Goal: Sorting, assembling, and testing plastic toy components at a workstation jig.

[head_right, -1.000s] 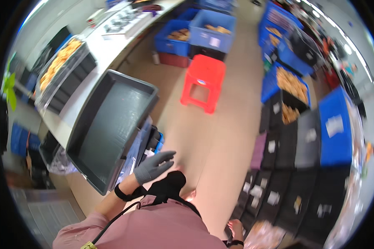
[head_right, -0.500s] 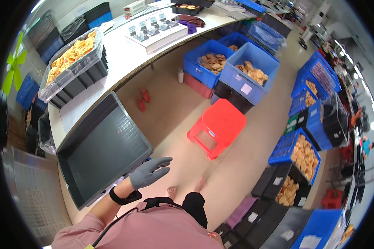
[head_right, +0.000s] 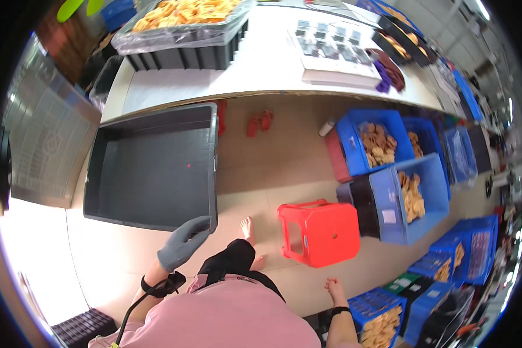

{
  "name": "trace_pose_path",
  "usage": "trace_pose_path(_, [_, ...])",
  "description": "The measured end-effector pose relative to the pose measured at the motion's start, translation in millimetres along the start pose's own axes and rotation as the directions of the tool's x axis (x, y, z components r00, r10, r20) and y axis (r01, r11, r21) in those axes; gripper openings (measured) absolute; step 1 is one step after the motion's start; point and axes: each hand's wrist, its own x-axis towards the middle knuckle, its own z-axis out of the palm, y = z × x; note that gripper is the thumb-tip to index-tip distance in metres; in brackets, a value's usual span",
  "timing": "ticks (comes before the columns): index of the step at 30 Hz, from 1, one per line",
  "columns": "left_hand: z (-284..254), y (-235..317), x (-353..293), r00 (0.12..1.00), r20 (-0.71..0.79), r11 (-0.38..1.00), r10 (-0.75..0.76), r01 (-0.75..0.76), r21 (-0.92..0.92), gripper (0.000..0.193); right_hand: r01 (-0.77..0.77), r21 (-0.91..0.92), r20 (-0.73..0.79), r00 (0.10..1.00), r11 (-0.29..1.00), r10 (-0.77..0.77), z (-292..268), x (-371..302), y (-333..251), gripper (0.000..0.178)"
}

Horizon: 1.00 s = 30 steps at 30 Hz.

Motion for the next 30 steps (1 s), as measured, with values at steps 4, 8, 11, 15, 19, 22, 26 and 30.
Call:
trace_pose_path(4, [-12.1,-1.5,5.8,0.973,-0.149,0.938,-0.177,0.121,-0.324,0.042,0.264,-0.143,0.117,0.962,0.954,-0.248,14.1,28.3,-149.5,0.018])
trace_pose_path(8, [-30.2,23.3,39.2,0.951,-0.219,0.906,-0.219,0.115,-0.408,0.041,0.533,-0.181,0.454,0.79,0.826,-0.411,57.2,18.1,-288.0,0.021])
trace_pose_path(11, [-43.4,36.3,54.6,0.935,-0.284,0.906,-0.214,0.082,-0.414,0.04,0.551,-0.231,0.539,0.759,0.802,-0.366,91.7,-11.7,-377.9,0.023])
trace_pose_path(15, [-51.7,40.1,73.3,0.858,-0.43,0.889,-0.279,0.062,-0.454,0.039,0.605,-0.318,0.647,0.701,0.73,-0.299,110.4,-8.6,-459.5,0.024])
trace_pose_path(19, [-45.9,46.6,97.3,0.772,-0.557,0.885,-0.306,0.016,-0.465,0.039,0.568,-0.29,0.705,0.671,0.77,-0.229,121.9,14.2,-530.7,0.025])
trace_pose_path(22, [-43.7,46.9,139.3,0.721,-0.62,0.887,-0.31,-0.016,-0.462,0.04,0.621,-0.238,0.788,0.573,0.747,-0.226,143.6,21.2,-608.8,0.024])
trace_pose_path(26, [-42.2,81.5,212.8,0.718,-0.62,0.88,-0.318,-0.019,-0.474,0.039,0.69,-0.087,0.793,0.485,0.719,-0.369,145.3,13.9,-712.2,0.024])
trace_pose_path(30, [-73.7,131.1,273.3,0.699,-0.704,0.943,-0.128,-0.135,-0.305,0.041,0.713,-0.007,0.796,0.428,0.701,-0.428,153.9,11.0,-808.7,0.023])
